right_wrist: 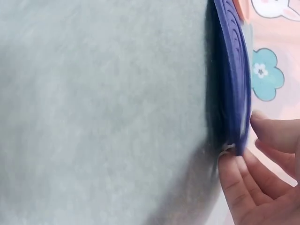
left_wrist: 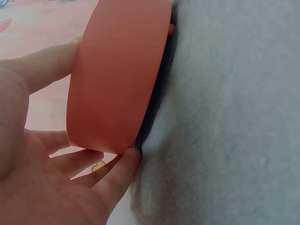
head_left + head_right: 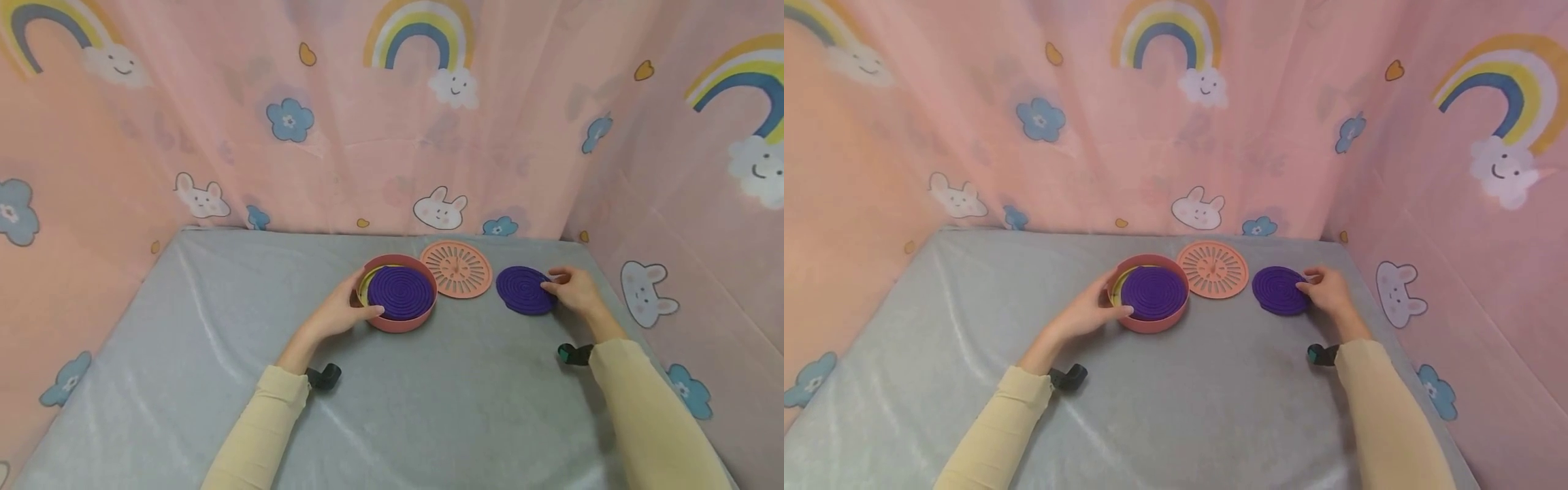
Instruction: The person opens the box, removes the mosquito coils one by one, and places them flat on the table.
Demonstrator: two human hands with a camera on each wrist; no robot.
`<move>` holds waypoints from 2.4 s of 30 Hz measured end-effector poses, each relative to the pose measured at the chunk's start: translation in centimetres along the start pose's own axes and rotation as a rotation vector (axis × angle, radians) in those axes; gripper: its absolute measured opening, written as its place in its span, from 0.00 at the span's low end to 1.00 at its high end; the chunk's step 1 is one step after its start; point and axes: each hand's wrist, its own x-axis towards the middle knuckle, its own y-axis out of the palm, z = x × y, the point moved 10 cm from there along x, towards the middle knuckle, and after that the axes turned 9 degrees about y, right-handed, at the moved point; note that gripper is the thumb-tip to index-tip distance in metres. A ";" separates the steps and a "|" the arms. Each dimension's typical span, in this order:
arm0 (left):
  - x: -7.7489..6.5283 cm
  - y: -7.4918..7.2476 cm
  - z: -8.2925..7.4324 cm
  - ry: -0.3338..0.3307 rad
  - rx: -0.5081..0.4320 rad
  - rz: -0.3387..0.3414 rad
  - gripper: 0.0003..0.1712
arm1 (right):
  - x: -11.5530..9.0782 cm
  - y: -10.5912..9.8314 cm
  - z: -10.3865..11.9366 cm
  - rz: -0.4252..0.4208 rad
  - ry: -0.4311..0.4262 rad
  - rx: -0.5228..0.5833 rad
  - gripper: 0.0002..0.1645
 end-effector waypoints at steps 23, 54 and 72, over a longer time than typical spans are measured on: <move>0.0 -0.1 0.1 -0.024 0.031 0.000 0.58 | -3.7 0.9 9.2 0.054 -0.122 0.090 0.25; 0.1 -0.1 0.3 -0.020 0.042 -0.002 0.58 | -6.1 8.9 22.4 0.123 -0.297 0.089 0.19; 0.3 -0.2 -0.1 0.017 0.014 0.000 0.57 | -6.8 12.2 26.1 0.139 -0.386 0.054 0.18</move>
